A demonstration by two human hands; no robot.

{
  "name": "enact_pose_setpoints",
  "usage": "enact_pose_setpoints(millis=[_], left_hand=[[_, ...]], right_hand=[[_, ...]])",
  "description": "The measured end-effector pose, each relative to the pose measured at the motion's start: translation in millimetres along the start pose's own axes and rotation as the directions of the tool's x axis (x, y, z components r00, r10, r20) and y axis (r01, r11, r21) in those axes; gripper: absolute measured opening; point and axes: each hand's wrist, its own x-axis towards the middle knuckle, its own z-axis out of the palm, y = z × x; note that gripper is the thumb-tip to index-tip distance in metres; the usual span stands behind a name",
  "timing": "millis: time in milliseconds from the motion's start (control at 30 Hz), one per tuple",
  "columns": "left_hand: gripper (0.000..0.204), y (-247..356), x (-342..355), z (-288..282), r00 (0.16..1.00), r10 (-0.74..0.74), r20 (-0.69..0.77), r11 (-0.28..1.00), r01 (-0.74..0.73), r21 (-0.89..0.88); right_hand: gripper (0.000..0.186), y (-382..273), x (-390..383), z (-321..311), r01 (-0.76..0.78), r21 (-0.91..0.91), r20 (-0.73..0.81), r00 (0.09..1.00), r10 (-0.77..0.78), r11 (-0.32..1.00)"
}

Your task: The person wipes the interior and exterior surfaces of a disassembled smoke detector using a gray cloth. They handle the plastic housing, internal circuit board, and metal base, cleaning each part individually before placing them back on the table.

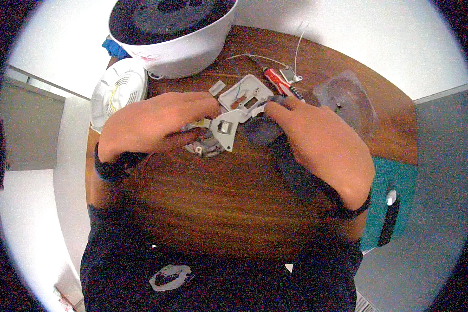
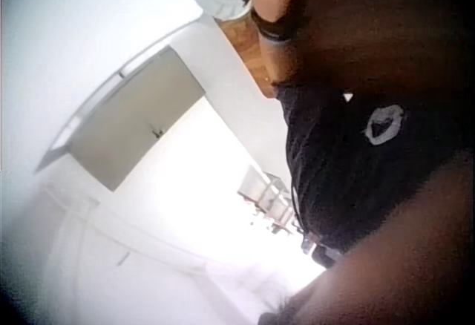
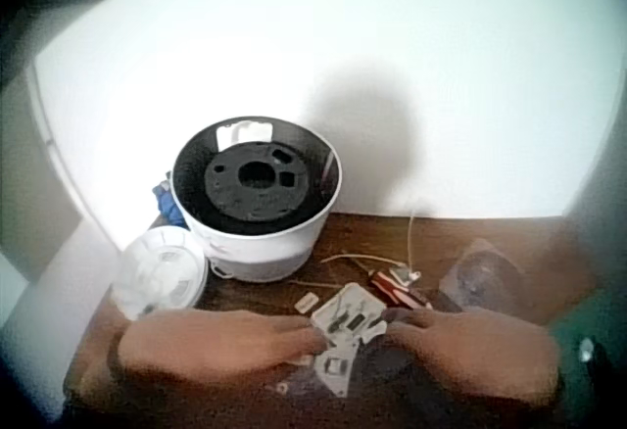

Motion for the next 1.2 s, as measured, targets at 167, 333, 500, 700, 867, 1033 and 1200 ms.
enact_pose_setpoints(millis=[167,333,500,700,867,1033,1200], left_hand=[[0.048,-3.6,6.3,-1.9,0.999,-0.028,-0.016,1.0,0.028,0.005],[0.061,-3.7,3.2,0.5,0.995,-0.083,-0.061,0.989,0.09,0.117],[0.066,-13.8,-0.8,2.0,0.993,-0.098,-0.06,0.988,0.104,0.111],[0.065,-10.3,-7.7,9.7,0.976,-0.207,-0.072,0.977,0.21,0.042],[0.064,-12.3,-16.0,29.3,0.942,-0.197,-0.271,0.98,0.178,-0.092],[0.067,-15.8,-28.9,46.9,0.888,-0.327,-0.324,0.934,0.251,-0.255],[0.05,-26.6,-28.6,49.2,0.91,-0.253,-0.329,0.957,0.185,-0.224]], right_hand=[[0.038,-7.3,0.6,1.6,0.015,-0.055,0.005,1.0,-0.015,0.998],[0.035,-10.3,8.0,9.0,0.193,0.031,-0.116,0.975,-0.189,0.981],[0.032,-15.4,25.5,38.9,0.306,-0.004,-0.165,0.939,-0.303,0.952],[0.038,-18.3,31.7,60.8,0.259,0.046,-0.122,0.96,-0.252,0.965],[0.051,-27.9,35.1,59.8,0.152,0.029,-0.012,0.988,-0.152,0.988],[0.049,-26.0,38.6,58.8,0.115,0.059,0.009,0.993,-0.116,0.992],[0.032,-25.7,39.2,67.1,0.189,-0.003,-0.06,0.98,-0.189,0.982]])
